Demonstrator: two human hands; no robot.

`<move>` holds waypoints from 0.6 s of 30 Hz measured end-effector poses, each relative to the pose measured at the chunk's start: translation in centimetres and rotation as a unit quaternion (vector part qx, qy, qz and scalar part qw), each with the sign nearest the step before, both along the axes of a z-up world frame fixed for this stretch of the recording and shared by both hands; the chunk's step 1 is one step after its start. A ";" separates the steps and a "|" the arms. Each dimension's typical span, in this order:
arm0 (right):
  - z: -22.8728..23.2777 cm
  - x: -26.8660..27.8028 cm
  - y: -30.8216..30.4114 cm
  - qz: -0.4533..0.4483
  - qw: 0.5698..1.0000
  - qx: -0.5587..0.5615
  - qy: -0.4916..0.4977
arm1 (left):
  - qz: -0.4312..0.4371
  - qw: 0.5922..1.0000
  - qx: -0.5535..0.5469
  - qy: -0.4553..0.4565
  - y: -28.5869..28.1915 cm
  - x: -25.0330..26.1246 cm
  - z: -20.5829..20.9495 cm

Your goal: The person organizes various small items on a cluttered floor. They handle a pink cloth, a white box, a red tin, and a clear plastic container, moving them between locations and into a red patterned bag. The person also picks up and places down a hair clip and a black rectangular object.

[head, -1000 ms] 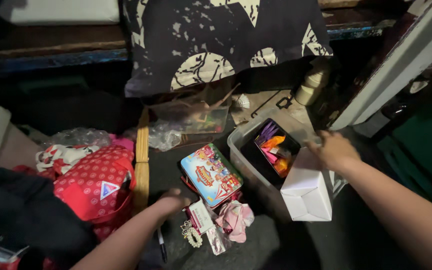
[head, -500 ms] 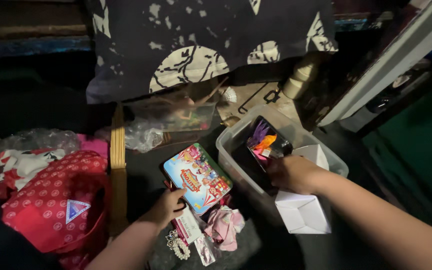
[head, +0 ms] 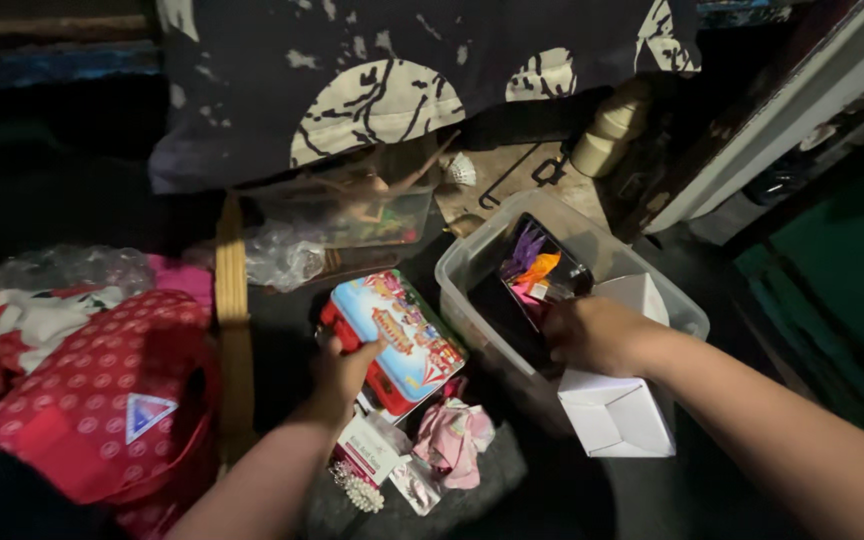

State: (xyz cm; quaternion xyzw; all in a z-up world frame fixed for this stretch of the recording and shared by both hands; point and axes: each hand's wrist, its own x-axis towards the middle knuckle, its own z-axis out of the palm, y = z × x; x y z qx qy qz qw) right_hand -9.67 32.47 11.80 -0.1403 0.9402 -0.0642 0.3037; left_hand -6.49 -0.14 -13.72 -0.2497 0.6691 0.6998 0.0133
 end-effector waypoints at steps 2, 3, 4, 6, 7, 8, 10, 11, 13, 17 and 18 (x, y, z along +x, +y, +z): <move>-0.2 0.1 0.1 -0.025 1.000 0.011 -0.002 | 0.014 1.000 0.015 0.022 0.5 -0.1 4.2; -0.3 0.1 0.2 -0.038 0.999 0.017 -0.002 | 0.022 0.999 0.022 0.034 0.5 0.0 5.9; -0.6 0.0 0.3 -0.029 1.000 0.001 -0.004 | 0.037 0.997 0.045 0.041 0.2 0.2 7.4; -1.1 -0.2 0.6 -0.009 0.999 -0.030 -0.007 | 0.069 0.992 0.090 0.058 -0.6 0.9 9.4; -1.3 -0.3 0.8 -0.007 1.000 -0.028 -0.007 | 0.059 0.993 0.074 0.076 -1.3 1.1 10.2; -1.5 -0.5 1.0 -0.006 1.000 -0.027 -0.008 | 0.049 0.993 0.057 0.094 -2.1 1.2 10.9; -1.9 -0.6 1.1 0.013 1.000 -0.019 0.006 | 0.043 0.994 0.037 0.094 -3.2 1.7 11.7; -2.0 -0.8 0.8 0.032 0.999 -0.013 0.020 | 0.048 0.995 0.036 0.076 -3.5 2.1 11.7; -1.9 -0.8 0.4 0.054 0.998 0.009 0.032 | 0.032 0.999 0.016 0.017 -4.4 2.3 10.9; -0.7 -0.6 -0.3 0.013 1.000 0.001 0.026 | 0.024 0.999 0.004 0.045 -4.2 0.7 4.4; -0.6 -0.5 -0.4 -0.013 0.999 -0.019 0.025 | 0.038 0.994 0.016 0.101 -3.8 0.4 2.3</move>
